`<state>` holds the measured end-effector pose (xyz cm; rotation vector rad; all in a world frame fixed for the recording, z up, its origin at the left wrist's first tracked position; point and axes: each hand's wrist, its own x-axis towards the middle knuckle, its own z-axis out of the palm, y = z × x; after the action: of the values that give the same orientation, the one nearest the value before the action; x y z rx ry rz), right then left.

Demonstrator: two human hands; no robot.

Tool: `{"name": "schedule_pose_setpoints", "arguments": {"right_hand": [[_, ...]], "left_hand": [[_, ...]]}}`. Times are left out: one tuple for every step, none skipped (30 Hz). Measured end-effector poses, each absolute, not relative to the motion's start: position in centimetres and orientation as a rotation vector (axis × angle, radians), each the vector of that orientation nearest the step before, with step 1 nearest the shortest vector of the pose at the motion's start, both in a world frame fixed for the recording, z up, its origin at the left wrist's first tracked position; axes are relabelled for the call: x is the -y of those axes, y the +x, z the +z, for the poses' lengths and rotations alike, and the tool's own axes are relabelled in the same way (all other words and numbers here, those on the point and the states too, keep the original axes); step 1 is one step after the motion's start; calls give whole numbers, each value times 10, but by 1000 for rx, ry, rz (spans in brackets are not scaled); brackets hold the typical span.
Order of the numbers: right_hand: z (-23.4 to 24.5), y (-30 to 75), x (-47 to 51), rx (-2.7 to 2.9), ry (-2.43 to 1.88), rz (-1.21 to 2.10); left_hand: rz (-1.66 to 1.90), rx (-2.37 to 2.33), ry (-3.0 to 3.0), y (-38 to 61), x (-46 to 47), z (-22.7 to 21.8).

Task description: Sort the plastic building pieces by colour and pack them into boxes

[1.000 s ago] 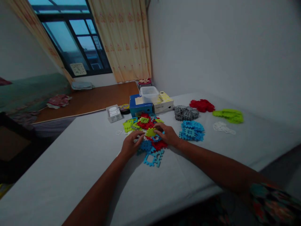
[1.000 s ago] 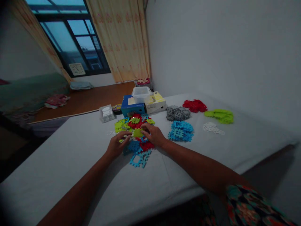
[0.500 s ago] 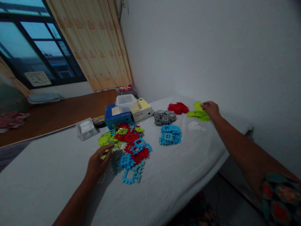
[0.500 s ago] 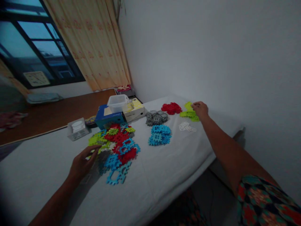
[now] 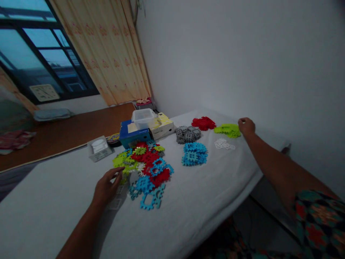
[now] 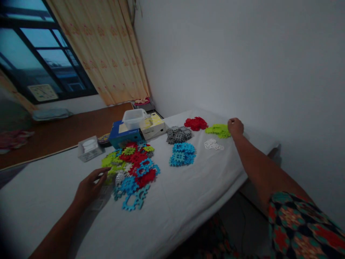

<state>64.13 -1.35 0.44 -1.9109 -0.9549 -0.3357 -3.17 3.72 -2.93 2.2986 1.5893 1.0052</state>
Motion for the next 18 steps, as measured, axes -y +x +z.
{"name": "schedule_pose_setpoints", "arguments": {"right_hand": [[7, 636, 6, 931, -1928, -328], [9, 626, -1, 931, -1928, -305], [11, 613, -8, 969, -1905, -270], [12, 594, -14, 1044, -1858, -230], [13, 572, -19, 1141, -1792, -189], [14, 546, -22, 1241, -1719, -147], [14, 518, -23, 1338, -1648, -105], [14, 489, -21, 1431, -1580, -62], [14, 459, -17, 1524, -1513, -10], [14, 430, -12, 1615, -1443, 56], [13, 402, -5, 1705, -1369, 131], [12, 376, 1, 1788, -1291, 212], [10, 353, 7, 1856, -1218, 290], [7, 333, 12, 1912, -1151, 357], [2, 316, 15, 1954, -1096, 408], [-3, 302, 18, 1981, -1053, 434], [-9, 292, 19, 1997, -1019, 439], [-15, 284, 20, 2006, -992, 434]], "left_hand": [[994, -1590, 2295, -34, -38, -29], [981, -1584, 2292, -37, -39, -29], [967, -1574, 2288, -39, -39, -29], [950, -1564, 2284, -40, -39, -28], [932, -1558, 2280, -42, -38, -28], [915, -1543, 2280, -44, -38, -29], [887, -1526, 2282, -45, -38, -29], [846, -1516, 2289, -48, -38, -30], [795, -1508, 2295, -50, -38, -31], [756, -1497, 2297, -52, -38, -32], [715, -1479, 2305, -53, -38, -32], [683, -1452, 2320, -54, -38, -33], [663, -1422, 2343, -55, -37, -33], [652, -1394, 2374, -55, -37, -33], [650, -1371, 2413, -54, -36, -32], [653, -1359, 2453, -53, -35, -31], [653, -1362, 2492, -52, -34, -30], [644, -1380, 2524, -51, -33, -30]]}}
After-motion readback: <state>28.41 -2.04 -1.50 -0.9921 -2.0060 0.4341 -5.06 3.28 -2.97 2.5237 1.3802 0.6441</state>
